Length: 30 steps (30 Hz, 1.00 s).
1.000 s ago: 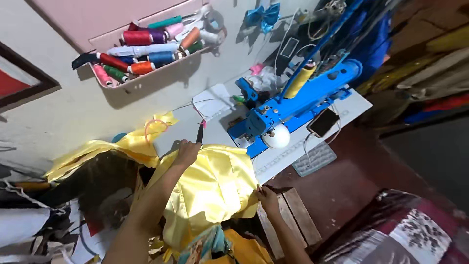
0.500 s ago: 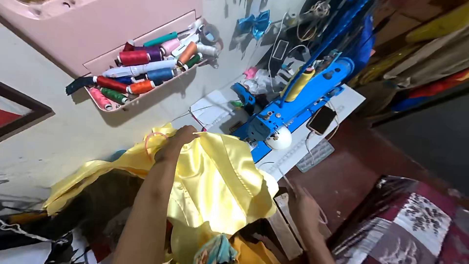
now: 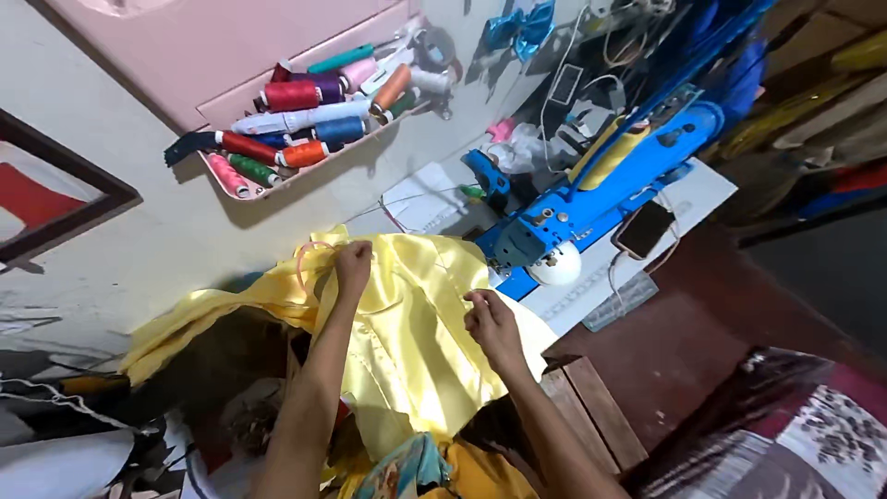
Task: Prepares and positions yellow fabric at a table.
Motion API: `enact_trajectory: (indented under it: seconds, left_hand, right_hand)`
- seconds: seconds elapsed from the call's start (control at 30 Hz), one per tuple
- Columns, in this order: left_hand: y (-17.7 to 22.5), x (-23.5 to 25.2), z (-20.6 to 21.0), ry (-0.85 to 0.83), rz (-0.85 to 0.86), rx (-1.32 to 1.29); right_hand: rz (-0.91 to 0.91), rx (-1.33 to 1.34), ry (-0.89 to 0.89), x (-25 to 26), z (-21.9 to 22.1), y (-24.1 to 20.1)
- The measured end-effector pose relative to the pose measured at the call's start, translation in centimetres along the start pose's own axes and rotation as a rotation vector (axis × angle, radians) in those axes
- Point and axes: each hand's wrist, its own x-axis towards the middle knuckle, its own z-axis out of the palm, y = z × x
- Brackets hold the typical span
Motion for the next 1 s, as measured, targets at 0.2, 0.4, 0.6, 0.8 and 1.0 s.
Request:
enact_trajectory:
  seconds: [0.2,0.4,0.6,0.8,1.0]
  left_hand:
    - [1.3,-4.2,3.1,-0.291,-0.204,-0.68]
    - [-1.5,-0.6,4.9,-0.032,-0.148,0.202]
    - [-3.3,-0.7,5.7,-0.186,0.288,0.783]
    - [-3.4,0.6,5.6,-0.421,0.221,0.915]
    - [-4.1,0.7,5.8,-0.429,0.227,0.918]
  right_hand:
    - [0.407,0.307,-0.169,3.8,5.9,1.7]
    - [0.762,0.38,-0.199,7.3,8.5,4.0]
    - [0.827,0.462,-0.14,10.1,8.8,4.4]
    - [0.874,0.412,-0.173,10.8,9.0,4.5]
    - [0.825,0.158,-0.314,11.3,8.1,3.5]
